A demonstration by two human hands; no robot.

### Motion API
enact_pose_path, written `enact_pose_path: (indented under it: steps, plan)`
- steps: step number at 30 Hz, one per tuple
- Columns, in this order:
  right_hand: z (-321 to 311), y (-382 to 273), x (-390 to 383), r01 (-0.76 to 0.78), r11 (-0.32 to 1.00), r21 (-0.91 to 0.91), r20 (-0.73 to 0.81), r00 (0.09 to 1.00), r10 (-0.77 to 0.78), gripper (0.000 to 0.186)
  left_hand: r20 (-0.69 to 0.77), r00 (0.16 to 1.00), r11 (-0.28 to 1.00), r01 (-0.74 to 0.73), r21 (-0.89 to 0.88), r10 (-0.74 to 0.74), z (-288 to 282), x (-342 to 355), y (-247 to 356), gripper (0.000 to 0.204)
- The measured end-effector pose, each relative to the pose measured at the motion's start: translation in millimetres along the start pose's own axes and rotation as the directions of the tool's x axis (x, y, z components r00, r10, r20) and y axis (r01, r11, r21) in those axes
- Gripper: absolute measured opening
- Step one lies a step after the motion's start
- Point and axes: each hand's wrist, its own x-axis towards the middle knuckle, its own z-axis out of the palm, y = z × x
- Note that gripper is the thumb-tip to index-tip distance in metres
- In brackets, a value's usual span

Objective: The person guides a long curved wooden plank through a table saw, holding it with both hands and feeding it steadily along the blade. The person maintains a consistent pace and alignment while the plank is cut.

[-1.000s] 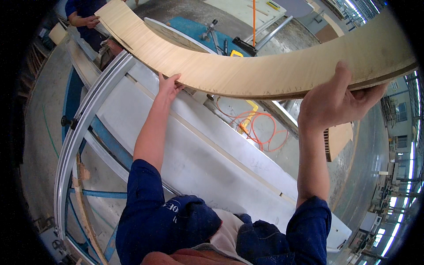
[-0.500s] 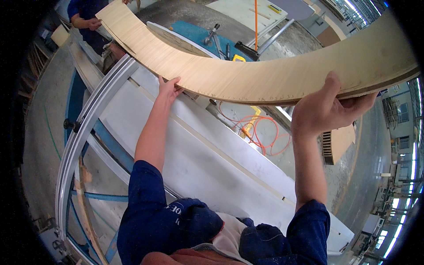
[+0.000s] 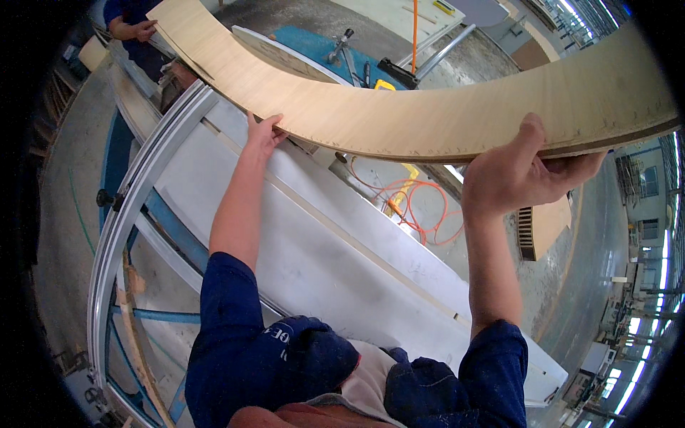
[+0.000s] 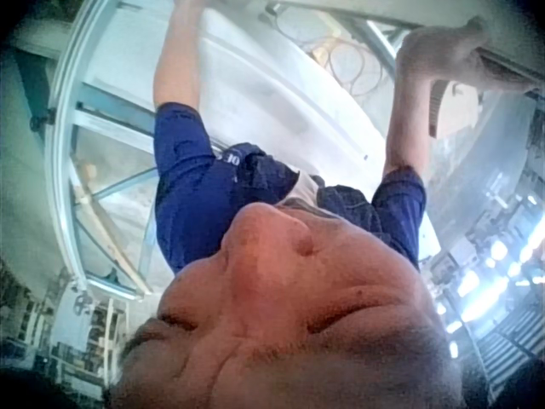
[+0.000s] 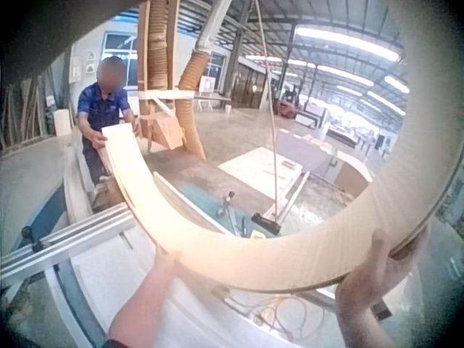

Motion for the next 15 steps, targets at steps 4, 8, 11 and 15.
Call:
enact_pose_path:
  steps: [4, 8, 11, 15]
  plan:
    - [0, 5, -5, 0.01, 1.0, 0.014, -0.017, 1.0, -0.009, 0.062, 0.007, 1.0, 1.0, 0.005, -0.019, -0.005, -1, 4, 1, 0.116]
    - [2, 4, -8, -0.002, 1.0, 0.008, -0.028, 1.0, 0.003, 0.06, 0.011, 1.0, 1.0, -0.01, -0.005, 0.01, -2, 4, 4, 0.117]
    - [4, 5, -10, -0.012, 0.998, 0.056, -0.048, 0.999, 0.015, 0.059, 0.016, 1.0, 1.0, -0.009, -0.005, 0.009, -2, 4, 5, 0.118]
    - [6, 5, -14, -0.026, 0.997, 0.066, -0.071, 0.997, 0.031, 0.057, 0.008, 1.0, 1.0, -0.01, 0.003, 0.01, -5, 7, 5, 0.119]
